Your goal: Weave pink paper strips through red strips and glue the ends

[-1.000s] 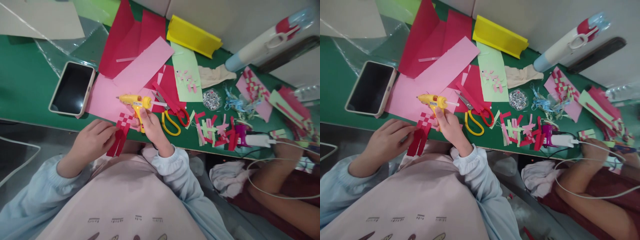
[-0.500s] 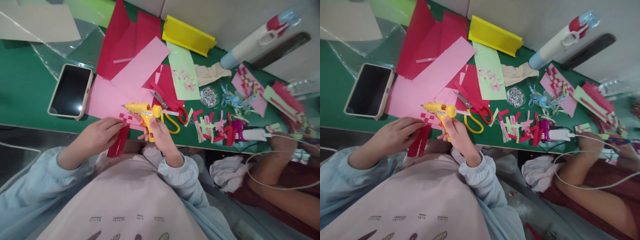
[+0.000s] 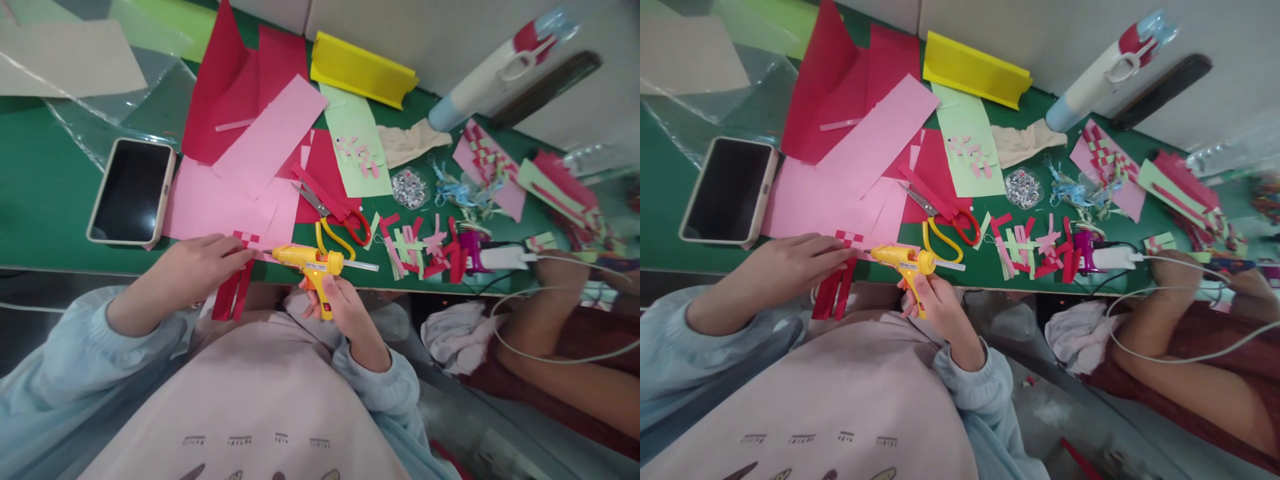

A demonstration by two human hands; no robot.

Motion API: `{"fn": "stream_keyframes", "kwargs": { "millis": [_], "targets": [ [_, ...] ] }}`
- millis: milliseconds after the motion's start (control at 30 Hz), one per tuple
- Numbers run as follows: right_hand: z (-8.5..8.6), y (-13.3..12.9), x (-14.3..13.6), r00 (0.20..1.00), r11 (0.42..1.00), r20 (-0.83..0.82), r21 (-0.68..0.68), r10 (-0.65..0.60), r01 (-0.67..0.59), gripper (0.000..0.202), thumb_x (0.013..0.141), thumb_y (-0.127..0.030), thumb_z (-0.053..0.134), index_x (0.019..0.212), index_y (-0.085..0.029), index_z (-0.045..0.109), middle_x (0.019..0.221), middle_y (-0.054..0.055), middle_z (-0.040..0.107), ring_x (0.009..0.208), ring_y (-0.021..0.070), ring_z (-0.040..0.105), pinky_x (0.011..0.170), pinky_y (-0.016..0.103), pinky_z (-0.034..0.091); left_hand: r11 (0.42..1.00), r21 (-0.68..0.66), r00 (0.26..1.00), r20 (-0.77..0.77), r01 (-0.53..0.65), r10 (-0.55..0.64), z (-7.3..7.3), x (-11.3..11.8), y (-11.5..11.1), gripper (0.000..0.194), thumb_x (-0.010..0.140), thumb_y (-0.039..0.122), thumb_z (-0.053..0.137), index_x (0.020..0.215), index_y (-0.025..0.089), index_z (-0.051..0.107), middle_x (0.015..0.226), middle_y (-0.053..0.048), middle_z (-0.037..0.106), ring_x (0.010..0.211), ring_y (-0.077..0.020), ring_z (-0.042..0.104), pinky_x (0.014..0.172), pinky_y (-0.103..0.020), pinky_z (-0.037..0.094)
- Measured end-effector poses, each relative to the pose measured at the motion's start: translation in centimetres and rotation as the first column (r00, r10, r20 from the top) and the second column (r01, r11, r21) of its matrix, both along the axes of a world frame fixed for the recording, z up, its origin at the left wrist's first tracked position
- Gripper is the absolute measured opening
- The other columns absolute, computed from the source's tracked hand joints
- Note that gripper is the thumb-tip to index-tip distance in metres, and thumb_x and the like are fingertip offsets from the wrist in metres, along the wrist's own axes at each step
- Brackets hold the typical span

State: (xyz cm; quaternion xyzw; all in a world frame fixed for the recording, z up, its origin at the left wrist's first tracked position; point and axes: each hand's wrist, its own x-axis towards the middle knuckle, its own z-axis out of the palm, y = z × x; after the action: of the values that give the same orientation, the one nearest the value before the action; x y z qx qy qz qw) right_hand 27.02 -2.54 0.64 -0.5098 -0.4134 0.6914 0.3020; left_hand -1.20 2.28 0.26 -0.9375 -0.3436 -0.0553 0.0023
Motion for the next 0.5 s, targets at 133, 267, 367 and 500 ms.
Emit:
{"fn": "stream_keyframes", "kwargs": {
  "millis": [133, 267, 367, 500],
  "targets": [
    [0.2, -0.4, 0.0, 1.0, 0.999, 0.001, -0.04, 0.003, -0.003, 0.059, 0.085, -0.073, 0.05, 0.092, -0.015, 0.062, 0.063, -0.004, 0.048, 0.048, 0.0078, 0.049, 0.056, 0.027, 0.059, 0.999, 0.01, 0.992, -0.115, 0.046, -0.045, 0.6, 0.0, 0.0, 0.06, 0.086, -0.001, 0.039, 0.138, 0.025, 0.054, 0.113, -0.01, 0.068, 0.092, -0.024, 0.065, 0.068, -0.032, 0.051],
    [0.4, -0.6, 0.0, 1.0, 0.999, -0.005, -0.051, -0.004, 0.004, 0.059, 0.085, -0.072, 0.051, 0.092, -0.015, 0.062, 0.064, -0.003, 0.049, 0.048, 0.0078, 0.049, 0.054, 0.026, 0.059, 0.997, -0.055, 0.992, -0.11, 0.056, -0.062, 1.1, 0.0, -0.1, 0.061, 0.083, -0.003, 0.043, 0.133, 0.028, 0.058, 0.119, -0.009, 0.065, 0.095, -0.0235, 0.062, 0.068, -0.03, 0.048],
    [0.2, -0.6, 0.1, 1.0, 0.998, -0.005, -0.06, -0.005, 0.005, 0.059, 0.084, -0.073, 0.051, 0.092, -0.016, 0.062, 0.065, -0.003, 0.049, 0.048, 0.0077, 0.05, 0.054, 0.026, 0.058, 0.997, -0.065, 0.989, -0.135, 0.052, -0.061, 1.5, 0.2, -0.1, 0.052, 0.084, -0.002, 0.045, 0.124, 0.026, 0.064, 0.118, -0.009, 0.065, 0.093, -0.0237, 0.062, 0.064, -0.029, 0.046],
    [0.1, -0.7, 0.1, 1.0, 0.999, -0.009, -0.053, 0.009, -0.009, 0.059, 0.086, -0.072, 0.049, 0.093, -0.015, 0.061, 0.065, -0.003, 0.049, 0.048, 0.0075, 0.05, 0.053, 0.025, 0.057, 0.997, -0.05, 0.981, -0.177, 0.066, -0.074, 2.1, 0.6, -0.1, 0.037, 0.089, 0.008, 0.048, 0.118, 0.022, 0.065, 0.114, -0.011, 0.066, 0.089, -0.0242, 0.062, 0.062, -0.03, 0.045]
  ]
}}
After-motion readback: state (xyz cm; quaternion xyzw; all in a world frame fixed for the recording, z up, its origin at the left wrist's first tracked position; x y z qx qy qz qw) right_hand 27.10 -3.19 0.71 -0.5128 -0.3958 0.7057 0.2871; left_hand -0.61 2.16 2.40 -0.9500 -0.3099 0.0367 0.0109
